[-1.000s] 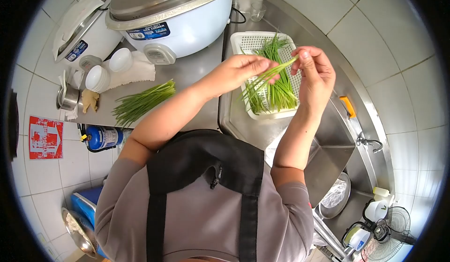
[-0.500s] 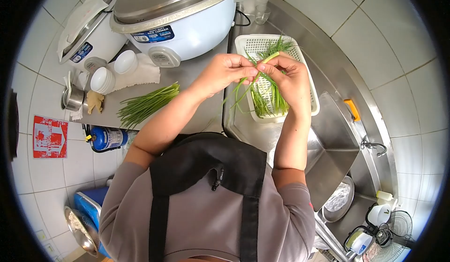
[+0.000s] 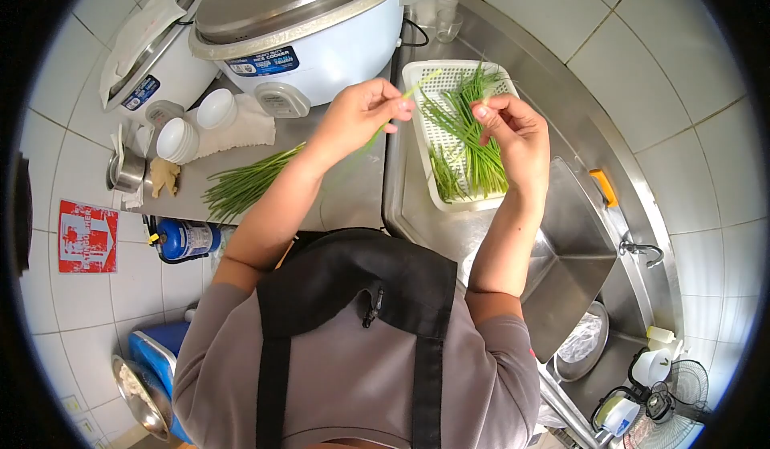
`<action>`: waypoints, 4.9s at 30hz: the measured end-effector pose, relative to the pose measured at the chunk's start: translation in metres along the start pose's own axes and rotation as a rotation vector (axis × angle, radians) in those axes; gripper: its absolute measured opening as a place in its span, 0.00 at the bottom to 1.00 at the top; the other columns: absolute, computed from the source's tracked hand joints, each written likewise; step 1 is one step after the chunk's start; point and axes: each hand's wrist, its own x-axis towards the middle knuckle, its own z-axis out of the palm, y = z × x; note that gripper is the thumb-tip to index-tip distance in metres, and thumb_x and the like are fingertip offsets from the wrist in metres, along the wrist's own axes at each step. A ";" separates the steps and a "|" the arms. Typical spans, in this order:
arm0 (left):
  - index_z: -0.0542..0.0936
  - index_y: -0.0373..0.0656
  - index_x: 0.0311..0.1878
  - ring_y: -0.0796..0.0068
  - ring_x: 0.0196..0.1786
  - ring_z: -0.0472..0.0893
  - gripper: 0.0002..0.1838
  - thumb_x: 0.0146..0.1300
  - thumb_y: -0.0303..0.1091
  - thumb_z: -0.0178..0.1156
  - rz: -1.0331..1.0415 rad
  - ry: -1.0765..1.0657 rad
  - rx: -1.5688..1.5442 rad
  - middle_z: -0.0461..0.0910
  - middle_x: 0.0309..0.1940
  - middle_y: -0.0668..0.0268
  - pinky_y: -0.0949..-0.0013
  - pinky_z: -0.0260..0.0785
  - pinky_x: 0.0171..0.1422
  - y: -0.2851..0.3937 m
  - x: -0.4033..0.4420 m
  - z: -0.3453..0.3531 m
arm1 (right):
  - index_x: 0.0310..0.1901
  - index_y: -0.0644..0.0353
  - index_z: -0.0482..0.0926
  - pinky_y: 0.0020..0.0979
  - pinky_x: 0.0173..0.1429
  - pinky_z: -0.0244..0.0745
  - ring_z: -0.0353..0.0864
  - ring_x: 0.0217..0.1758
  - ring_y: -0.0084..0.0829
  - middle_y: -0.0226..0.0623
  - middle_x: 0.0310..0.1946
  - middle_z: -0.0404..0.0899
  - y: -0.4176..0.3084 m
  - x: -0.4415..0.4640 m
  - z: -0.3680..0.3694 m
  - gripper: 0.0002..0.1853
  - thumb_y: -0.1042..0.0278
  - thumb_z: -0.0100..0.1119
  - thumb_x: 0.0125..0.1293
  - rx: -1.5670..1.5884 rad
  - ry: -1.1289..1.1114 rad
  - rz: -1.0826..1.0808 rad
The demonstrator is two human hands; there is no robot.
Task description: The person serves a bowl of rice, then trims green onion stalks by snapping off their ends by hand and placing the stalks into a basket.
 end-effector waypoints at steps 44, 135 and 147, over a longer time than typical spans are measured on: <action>0.72 0.43 0.40 0.89 0.20 0.54 0.13 0.70 0.42 0.44 0.257 -0.053 -0.845 0.58 0.21 0.77 0.85 0.47 0.20 0.047 0.016 -0.041 | 0.35 0.60 0.78 0.18 0.21 0.46 0.53 0.17 0.11 0.18 0.21 0.66 0.097 -0.012 0.098 0.04 0.71 0.61 0.59 0.238 -0.395 0.211; 0.71 0.39 0.56 0.57 0.53 0.69 0.28 0.51 0.38 0.64 0.394 0.564 0.914 0.71 0.51 0.55 0.62 0.61 0.58 -0.060 -0.103 -0.102 | 0.32 0.62 0.82 0.26 0.30 0.69 0.75 0.22 0.24 0.36 0.21 0.79 0.098 0.050 -0.149 0.09 0.69 0.63 0.48 -1.010 0.005 0.207; 0.80 0.38 0.44 0.72 0.47 0.78 0.12 0.59 0.34 0.59 0.551 0.144 0.114 0.80 0.42 0.62 0.71 0.68 0.52 0.025 0.027 0.043 | 0.36 0.67 0.78 0.20 0.39 0.68 0.75 0.33 0.17 0.29 0.30 0.79 -0.030 0.023 -0.024 0.06 0.74 0.60 0.58 -0.462 -0.119 -0.046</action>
